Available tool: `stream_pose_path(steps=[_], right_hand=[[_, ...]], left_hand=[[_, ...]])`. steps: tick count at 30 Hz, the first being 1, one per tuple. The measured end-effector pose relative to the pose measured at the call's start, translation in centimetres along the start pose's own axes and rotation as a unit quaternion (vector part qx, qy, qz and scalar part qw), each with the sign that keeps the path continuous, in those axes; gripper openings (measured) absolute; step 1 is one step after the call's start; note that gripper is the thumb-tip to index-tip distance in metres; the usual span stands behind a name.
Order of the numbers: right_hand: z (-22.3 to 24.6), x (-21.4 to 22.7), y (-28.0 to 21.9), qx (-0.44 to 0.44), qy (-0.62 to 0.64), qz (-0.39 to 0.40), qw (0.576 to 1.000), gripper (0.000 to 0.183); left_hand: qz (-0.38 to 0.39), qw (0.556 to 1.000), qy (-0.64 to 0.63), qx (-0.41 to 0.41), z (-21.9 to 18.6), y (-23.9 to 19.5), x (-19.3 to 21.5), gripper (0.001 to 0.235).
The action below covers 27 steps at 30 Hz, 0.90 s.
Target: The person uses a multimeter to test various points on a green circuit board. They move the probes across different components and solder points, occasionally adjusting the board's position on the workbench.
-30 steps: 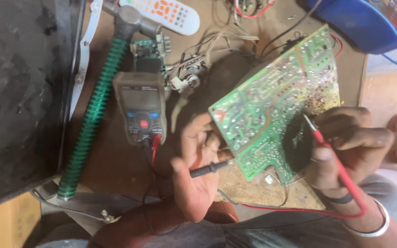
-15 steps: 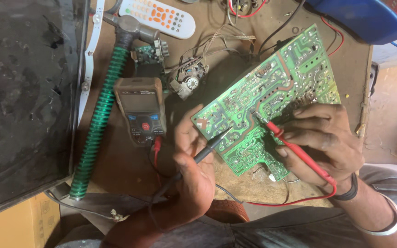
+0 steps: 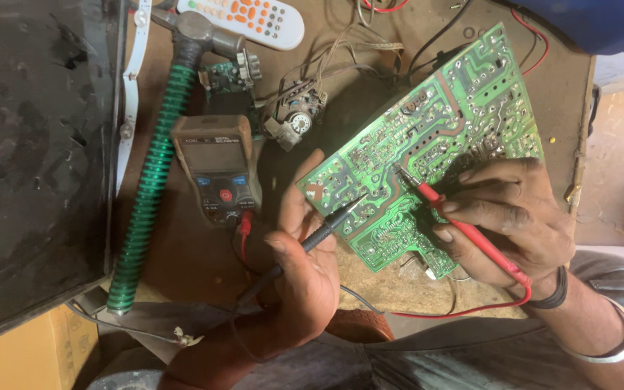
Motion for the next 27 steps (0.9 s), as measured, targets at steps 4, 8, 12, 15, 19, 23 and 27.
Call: stream_pose_path(steps=[4,8,12,15,19,23,27], right_hand=[[-0.2,-0.2,0.1,0.014,0.004,-0.016,1.000,0.024],[-0.2,-0.2,0.1,0.019,0.004,-0.018,1.000,0.024],[-0.2,-0.2,0.2,0.020,0.008,-0.025,0.999,0.023],[-0.2,-0.2,0.1,0.017,0.010,-0.022,1.000,0.023],[-0.3,-0.3,0.1,0.023,0.011,-0.028,0.999,0.024],[-0.3,-0.2,0.1,0.021,0.003,-0.024,0.999,0.024],[-0.3,-0.2,0.0,0.027,0.003,-0.027,0.999,0.024]], left_hand=[[-0.012,1.000,-0.007,-0.011,0.5,0.1,0.2,0.105],[-0.017,1.000,-0.009,0.003,0.6,-0.2,0.3,0.106],[-0.009,1.000,0.001,-0.009,0.4,0.0,0.2,0.107],[0.006,1.000,0.006,-0.002,0.0,0.0,0.0,0.107],[0.020,1.000,0.018,0.009,-0.5,-0.1,-0.1,0.108],[0.022,1.000,0.011,0.008,-0.5,0.0,-0.4,0.109],[0.019,1.000,0.006,0.011,-0.3,0.0,-0.3,0.109]])
Point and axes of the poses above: each hand's wrist, its own y-axis towards the middle knuckle, its own x-axis out of the back of the hand, z = x × y, the point moved 4 cm from there along y, towards the middle knuckle, and after that the axes turned 1 degree about -z, right-handed, at the moved point
